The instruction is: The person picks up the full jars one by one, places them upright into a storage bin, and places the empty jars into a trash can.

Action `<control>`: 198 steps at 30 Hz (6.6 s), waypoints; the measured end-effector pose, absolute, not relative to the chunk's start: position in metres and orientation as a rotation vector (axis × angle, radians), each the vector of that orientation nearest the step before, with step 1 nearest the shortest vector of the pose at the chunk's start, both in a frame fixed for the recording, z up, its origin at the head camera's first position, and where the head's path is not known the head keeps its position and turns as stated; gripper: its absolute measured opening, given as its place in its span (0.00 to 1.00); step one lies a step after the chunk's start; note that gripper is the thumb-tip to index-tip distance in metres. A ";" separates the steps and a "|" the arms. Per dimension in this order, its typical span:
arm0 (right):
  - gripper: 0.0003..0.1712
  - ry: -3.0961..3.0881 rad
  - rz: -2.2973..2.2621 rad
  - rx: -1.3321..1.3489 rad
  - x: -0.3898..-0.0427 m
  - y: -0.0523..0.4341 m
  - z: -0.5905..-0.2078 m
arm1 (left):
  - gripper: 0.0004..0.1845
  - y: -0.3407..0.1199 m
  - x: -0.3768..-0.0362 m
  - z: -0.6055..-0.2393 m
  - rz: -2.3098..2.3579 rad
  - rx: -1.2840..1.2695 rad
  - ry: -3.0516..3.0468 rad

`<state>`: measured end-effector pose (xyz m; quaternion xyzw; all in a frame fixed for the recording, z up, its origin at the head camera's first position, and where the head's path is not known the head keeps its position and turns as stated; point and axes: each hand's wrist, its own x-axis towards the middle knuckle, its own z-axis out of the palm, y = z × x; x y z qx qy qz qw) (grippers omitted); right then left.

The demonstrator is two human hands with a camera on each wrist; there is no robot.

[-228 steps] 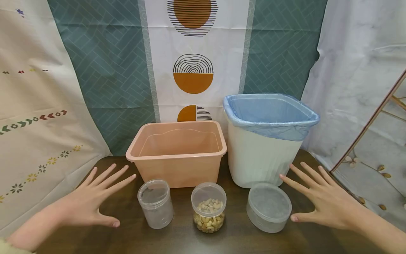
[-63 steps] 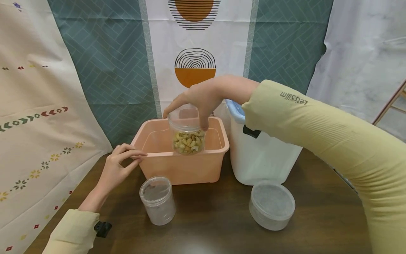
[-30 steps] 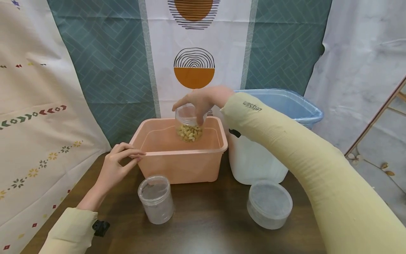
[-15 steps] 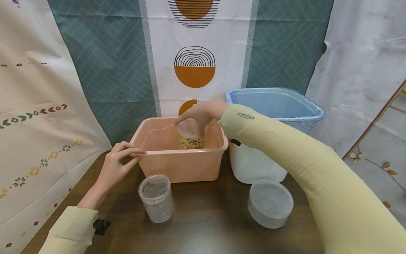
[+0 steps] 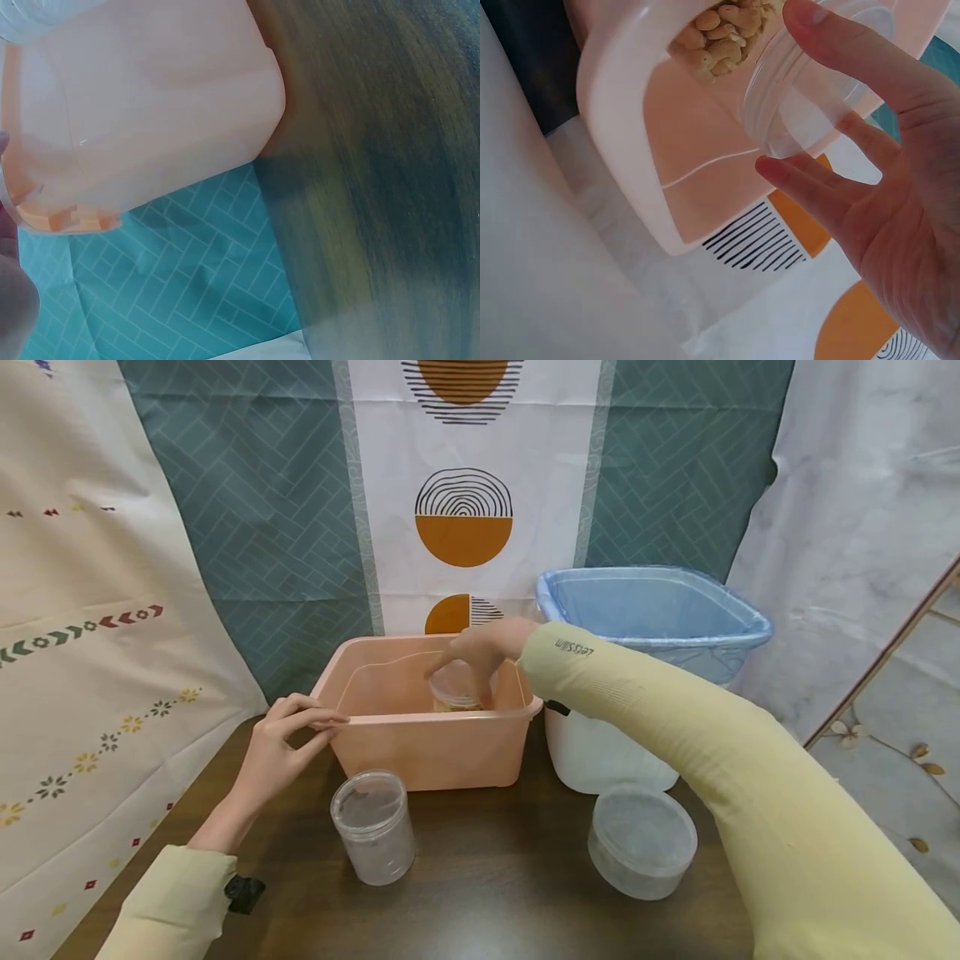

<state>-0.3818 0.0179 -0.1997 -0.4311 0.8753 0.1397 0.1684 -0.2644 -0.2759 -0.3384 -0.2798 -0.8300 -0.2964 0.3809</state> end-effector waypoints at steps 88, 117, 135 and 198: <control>0.37 3.200 -0.812 -1.205 -0.288 0.228 -0.125 | 0.16 -0.275 -0.264 -0.342 -0.765 -0.721 -2.105; 0.19 3.522 -1.174 -1.448 -0.274 0.307 -0.215 | 0.16 -0.275 -0.265 -0.343 -0.771 -0.698 -2.113; 0.23 3.511 -1.308 -1.469 -0.276 0.328 -0.235 | 0.16 -0.274 -0.265 -0.343 -0.788 -0.692 -2.110; 0.09 2.504 -2.756 -1.315 -0.292 0.317 -0.267 | 0.13 -0.264 -0.241 -0.297 -0.603 -0.833 -2.367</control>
